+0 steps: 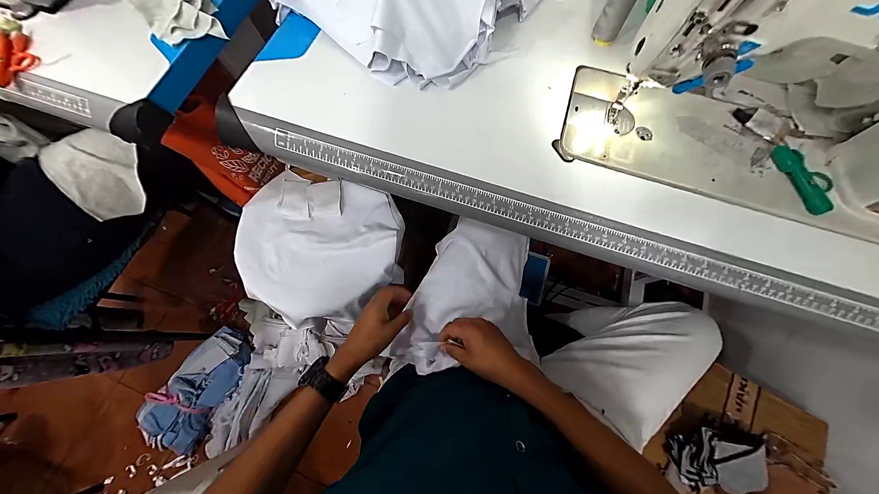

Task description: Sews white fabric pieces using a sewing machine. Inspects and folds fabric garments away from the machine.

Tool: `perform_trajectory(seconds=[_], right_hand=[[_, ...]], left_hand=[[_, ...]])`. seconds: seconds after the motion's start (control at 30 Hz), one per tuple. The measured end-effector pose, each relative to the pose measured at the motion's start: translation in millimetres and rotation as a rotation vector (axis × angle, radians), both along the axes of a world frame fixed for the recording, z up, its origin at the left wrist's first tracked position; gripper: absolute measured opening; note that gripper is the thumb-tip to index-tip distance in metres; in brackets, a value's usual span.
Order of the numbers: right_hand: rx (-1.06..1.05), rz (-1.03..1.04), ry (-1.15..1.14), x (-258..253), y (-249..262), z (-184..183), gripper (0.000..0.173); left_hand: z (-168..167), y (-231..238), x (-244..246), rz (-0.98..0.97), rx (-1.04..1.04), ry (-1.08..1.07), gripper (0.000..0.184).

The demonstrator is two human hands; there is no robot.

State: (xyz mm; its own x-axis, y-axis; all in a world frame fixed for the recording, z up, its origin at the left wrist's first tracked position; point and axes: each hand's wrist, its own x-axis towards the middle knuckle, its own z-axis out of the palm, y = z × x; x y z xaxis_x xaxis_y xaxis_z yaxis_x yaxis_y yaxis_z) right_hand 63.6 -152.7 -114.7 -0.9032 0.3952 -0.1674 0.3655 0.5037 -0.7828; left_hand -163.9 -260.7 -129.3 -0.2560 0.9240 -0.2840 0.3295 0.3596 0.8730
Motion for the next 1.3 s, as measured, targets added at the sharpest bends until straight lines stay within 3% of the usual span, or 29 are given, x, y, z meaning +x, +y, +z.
perform_trajectory(seconds=[0.07, 0.1, 0.2, 0.27, 0.4, 0.6, 0.7, 0.8, 0.9, 1.1, 1.17, 1.23, 1.3], right_hand=[[-0.046, 0.077, 0.003, 11, 4, 8, 0.019], [-0.066, 0.115, -0.03, 19, 5, 14, 0.019], [-0.016, 0.15, -0.216, 31, 8, 35, 0.019], [0.038, 0.104, -0.216, 28, 7, 48, 0.019], [0.058, -0.017, 0.04, -3, 6, 65, 0.019], [-0.078, -0.202, 0.139, -48, -29, 61, 0.058], [-0.135, -0.327, 0.16, -49, -31, 56, 0.049], [-0.251, -0.36, 0.198, -40, -24, 51, 0.035], [-0.341, -0.372, 0.298, -33, -20, 42, 0.028], [-0.112, -0.294, 0.39, -23, -14, 42, 0.031], [-0.034, -0.273, 0.352, -19, -12, 41, 0.029], [0.085, -0.244, 0.306, -16, -13, 40, 0.023], [0.201, -0.257, 0.287, -14, -16, 37, 0.019]], left_hand=[[-24, -12, -8, 0.126, -0.304, -0.111, 0.044], [-30, -18, -7, 0.178, -0.39, -0.233, 0.039], [-18, -19, -5, 0.278, -0.441, -0.556, 0.028], [-2, -19, -11, 0.287, -0.384, -0.59, 0.026], [40, -15, -27, 0.144, -0.245, -0.407, 0.032], [75, -8, 2, 0.118, 0.052, -0.407, 0.058], [77, -3, 18, 0.144, 0.129, -0.334, 0.05], [73, 2, 28, 0.198, 0.192, -0.161, 0.041], [68, 5, 30, 0.221, 0.25, -0.143, 0.035], [70, 3, 21, 0.217, 0.272, -0.324, 0.021], [67, -2, 10, 0.188, 0.242, -0.194, 0.012], [60, -9, 1, 0.112, 0.18, 0.067, 0.004], [54, -14, -1, 0.033, 0.161, 0.204, 0.009]])
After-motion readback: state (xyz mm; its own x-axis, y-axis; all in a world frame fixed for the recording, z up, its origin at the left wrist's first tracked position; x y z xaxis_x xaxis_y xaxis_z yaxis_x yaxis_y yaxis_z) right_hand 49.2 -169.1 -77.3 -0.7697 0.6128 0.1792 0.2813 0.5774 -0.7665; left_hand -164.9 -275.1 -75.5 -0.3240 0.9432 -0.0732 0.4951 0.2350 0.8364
